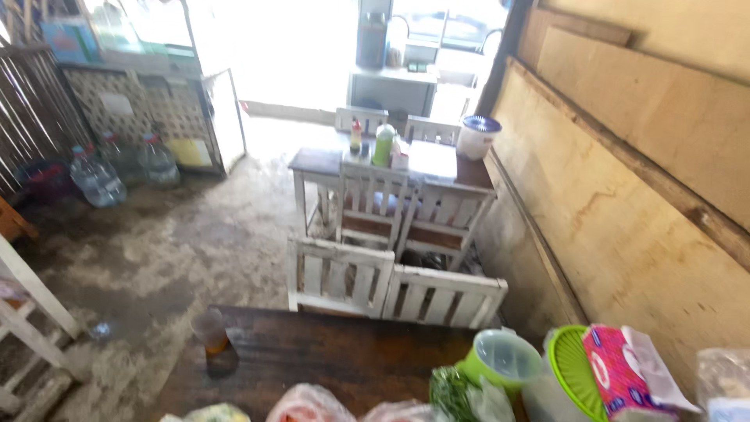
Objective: The person sorts and pulls stems from chili peppers by hand from several plastic bags on a wooden table, occasionally handling other bagged greens and vegetables.
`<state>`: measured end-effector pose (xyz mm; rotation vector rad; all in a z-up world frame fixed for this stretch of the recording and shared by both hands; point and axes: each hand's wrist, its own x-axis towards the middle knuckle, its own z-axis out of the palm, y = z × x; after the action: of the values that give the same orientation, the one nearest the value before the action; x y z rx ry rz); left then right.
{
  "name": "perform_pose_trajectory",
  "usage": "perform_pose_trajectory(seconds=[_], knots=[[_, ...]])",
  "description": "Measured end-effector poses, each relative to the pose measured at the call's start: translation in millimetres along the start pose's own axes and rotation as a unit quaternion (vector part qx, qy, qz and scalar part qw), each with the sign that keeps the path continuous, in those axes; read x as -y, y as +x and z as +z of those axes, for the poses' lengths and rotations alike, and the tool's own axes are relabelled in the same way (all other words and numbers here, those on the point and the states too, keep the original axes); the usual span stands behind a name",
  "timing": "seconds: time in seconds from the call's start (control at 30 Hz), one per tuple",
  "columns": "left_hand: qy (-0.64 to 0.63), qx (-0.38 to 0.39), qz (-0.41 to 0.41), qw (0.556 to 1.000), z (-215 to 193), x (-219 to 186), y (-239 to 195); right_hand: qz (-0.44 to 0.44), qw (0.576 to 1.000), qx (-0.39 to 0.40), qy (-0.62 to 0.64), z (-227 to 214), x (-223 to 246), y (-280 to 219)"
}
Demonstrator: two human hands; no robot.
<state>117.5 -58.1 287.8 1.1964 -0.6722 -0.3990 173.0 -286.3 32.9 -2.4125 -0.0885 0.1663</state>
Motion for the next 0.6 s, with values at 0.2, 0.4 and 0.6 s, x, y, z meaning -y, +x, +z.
perform_pose_trajectory(seconds=[0.2, 0.4, 0.6], knots=[[-0.101, 0.027, -0.026, 0.994, 67.7, 61.6, -26.5, -0.022, 0.983, -0.034, 0.181, 2.2, -35.8, -56.9], [0.148, -0.239, -0.146, 0.948, 72.6, 164.6, -54.3, 0.047, 0.933, 0.031, 0.356, -41.4, -9.0, -117.1], [0.012, -0.267, -0.134, 0.954, 88.7, 211.0, -78.4, 0.01, 0.909, 0.075, 0.41, -52.3, 1.5, -142.8]])
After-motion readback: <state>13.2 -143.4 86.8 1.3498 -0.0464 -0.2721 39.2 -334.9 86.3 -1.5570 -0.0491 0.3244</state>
